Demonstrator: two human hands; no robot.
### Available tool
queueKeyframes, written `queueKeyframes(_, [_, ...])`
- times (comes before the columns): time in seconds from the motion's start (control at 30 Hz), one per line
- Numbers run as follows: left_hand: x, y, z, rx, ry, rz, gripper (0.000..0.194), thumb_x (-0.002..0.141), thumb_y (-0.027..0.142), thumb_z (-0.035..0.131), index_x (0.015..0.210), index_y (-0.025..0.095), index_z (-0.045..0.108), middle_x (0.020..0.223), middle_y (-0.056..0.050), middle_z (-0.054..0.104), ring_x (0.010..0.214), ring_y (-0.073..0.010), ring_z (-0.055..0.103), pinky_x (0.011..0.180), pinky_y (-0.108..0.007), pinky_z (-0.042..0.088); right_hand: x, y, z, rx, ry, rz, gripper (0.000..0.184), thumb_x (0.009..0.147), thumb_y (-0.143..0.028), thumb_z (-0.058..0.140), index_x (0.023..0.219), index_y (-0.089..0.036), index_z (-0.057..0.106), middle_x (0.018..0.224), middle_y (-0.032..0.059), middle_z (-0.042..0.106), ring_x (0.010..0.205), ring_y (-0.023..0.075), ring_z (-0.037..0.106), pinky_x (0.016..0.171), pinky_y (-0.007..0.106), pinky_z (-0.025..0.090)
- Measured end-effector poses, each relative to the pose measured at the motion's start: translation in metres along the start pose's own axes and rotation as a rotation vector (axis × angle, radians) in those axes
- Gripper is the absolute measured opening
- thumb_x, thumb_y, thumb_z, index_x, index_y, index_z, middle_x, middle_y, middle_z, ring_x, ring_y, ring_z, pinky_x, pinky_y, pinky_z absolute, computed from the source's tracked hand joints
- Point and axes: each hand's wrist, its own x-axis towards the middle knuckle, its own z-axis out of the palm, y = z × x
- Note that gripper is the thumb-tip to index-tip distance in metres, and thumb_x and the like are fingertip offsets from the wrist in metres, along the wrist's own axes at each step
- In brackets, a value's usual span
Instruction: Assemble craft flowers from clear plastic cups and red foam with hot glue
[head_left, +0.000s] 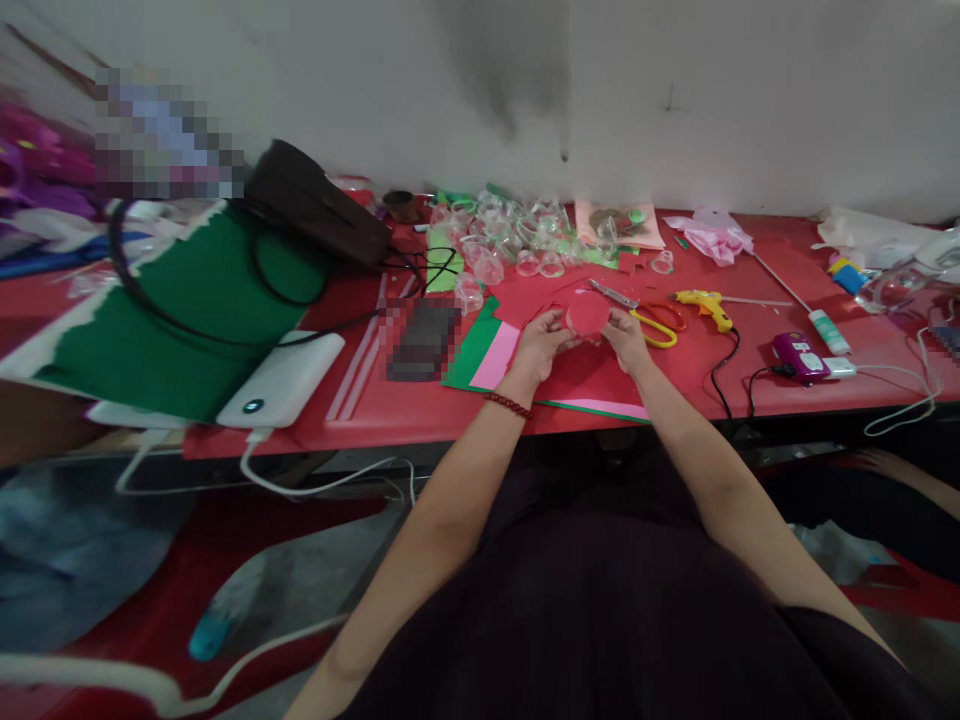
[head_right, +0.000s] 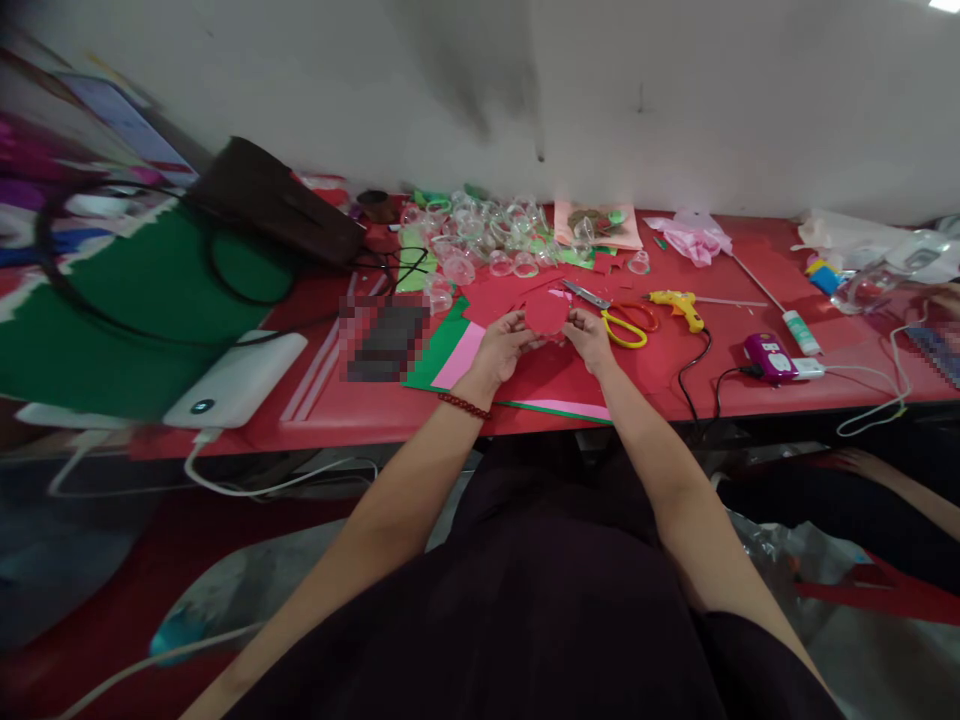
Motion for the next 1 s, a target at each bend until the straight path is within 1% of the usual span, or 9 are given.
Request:
queueKeyframes(0.13, [-0.001, -0.002, 0.003, 0.015, -0.006, 0.038, 0.061, 0.047, 0.021, 0.101, 0.1, 0.019, 0.071, 0.094, -0.003, 0.081, 0.101, -0.0258, 0.078, 0.095, -0.042, 0.065, 0.0, 0.0, 0.001, -0.018, -0.018, 0.0, 0.028, 0.074, -0.042, 0.081, 0.076, -0.024, 0.059, 0.064, -0.0063, 0.061, 0.058, 0.0111, 0.056, 0.058, 0.024, 0.049])
queueKeyframes(0.23, [-0.003, -0.003, 0.005, 0.064, -0.029, 0.066, 0.064, 0.043, 0.026, 0.103, 0.098, 0.017, 0.073, 0.099, -0.007, 0.082, 0.106, -0.0298, 0.078, 0.097, -0.045, 0.065, 0.001, 0.0, 0.002, -0.073, -0.01, 0.019, 0.021, 0.075, -0.037, 0.076, 0.076, -0.024, 0.06, 0.062, -0.0062, 0.06, 0.057, 0.0111, 0.054, 0.058, 0.024, 0.046])
queueKeyframes(0.33, [-0.003, -0.003, 0.005, 0.116, -0.033, 0.146, 0.063, 0.044, 0.026, 0.102, 0.099, 0.017, 0.074, 0.101, -0.007, 0.083, 0.106, -0.0286, 0.077, 0.1, -0.044, 0.063, 0.0, -0.001, 0.003, -0.126, -0.01, 0.029, 0.018, 0.076, -0.034, 0.074, 0.075, -0.024, 0.059, 0.06, -0.0062, 0.059, 0.055, 0.0108, 0.052, 0.058, 0.024, 0.043])
queueKeyframes(0.43, [0.0, -0.003, 0.004, 0.112, -0.003, 0.224, 0.059, 0.047, 0.027, 0.099, 0.098, 0.02, 0.073, 0.102, -0.006, 0.082, 0.106, -0.026, 0.077, 0.101, -0.041, 0.061, 0.0, -0.002, 0.002, -0.15, -0.005, 0.043, 0.02, 0.078, -0.035, 0.074, 0.075, -0.024, 0.057, 0.06, -0.0066, 0.056, 0.055, 0.0106, 0.051, 0.056, 0.023, 0.041])
queueKeyframes(0.57, [0.0, -0.003, 0.004, 0.103, -0.03, 0.198, 0.057, 0.047, 0.028, 0.098, 0.096, 0.019, 0.073, 0.098, -0.007, 0.082, 0.109, -0.0295, 0.077, 0.099, -0.044, 0.062, 0.0, -0.004, 0.002, -0.151, 0.017, 0.036, 0.02, 0.081, -0.038, 0.071, 0.077, -0.024, 0.056, 0.062, -0.0069, 0.056, 0.056, 0.0108, 0.052, 0.057, 0.023, 0.041])
queueKeyframes(0.67, [-0.002, -0.002, 0.005, 0.107, -0.053, 0.171, 0.059, 0.043, 0.025, 0.099, 0.096, 0.018, 0.074, 0.097, -0.008, 0.082, 0.112, -0.0318, 0.076, 0.098, -0.044, 0.063, 0.0, -0.005, 0.004, -0.188, 0.01, 0.041, 0.017, 0.083, -0.035, 0.067, 0.075, -0.024, 0.058, 0.059, -0.0068, 0.057, 0.055, 0.011, 0.051, 0.057, 0.023, 0.041])
queueKeyframes(0.77, [-0.003, -0.001, 0.005, 0.085, -0.002, 0.152, 0.061, 0.043, 0.021, 0.097, 0.099, 0.018, 0.074, 0.095, -0.007, 0.081, 0.108, -0.0291, 0.077, 0.094, -0.039, 0.063, 0.0, -0.006, 0.007, -0.231, 0.004, 0.048, 0.013, 0.083, -0.03, 0.065, 0.073, -0.023, 0.059, 0.057, -0.007, 0.056, 0.053, 0.011, 0.05, 0.056, 0.023, 0.041])
queueKeyframes(0.87, [-0.002, -0.001, 0.003, 0.05, 0.058, 0.156, 0.054, 0.049, 0.023, 0.094, 0.098, 0.02, 0.073, 0.092, -0.005, 0.079, 0.104, -0.0257, 0.077, 0.089, -0.034, 0.063, -0.001, -0.008, 0.009, -0.228, 0.015, 0.07, 0.014, 0.084, -0.029, 0.064, 0.072, -0.023, 0.058, 0.055, -0.0074, 0.055, 0.052, 0.0108, 0.05, 0.056, 0.022, 0.041])
queueKeyframes(1.0, [0.001, -0.002, 0.003, 0.062, 0.064, 0.184, 0.049, 0.049, 0.026, 0.096, 0.091, 0.019, 0.072, 0.086, -0.003, 0.077, 0.097, -0.0222, 0.076, 0.085, -0.03, 0.062, -0.003, -0.01, 0.01, -0.209, 0.038, 0.048, 0.016, 0.085, -0.031, 0.064, 0.073, -0.024, 0.057, 0.059, -0.0073, 0.056, 0.054, 0.0113, 0.051, 0.057, 0.023, 0.043])
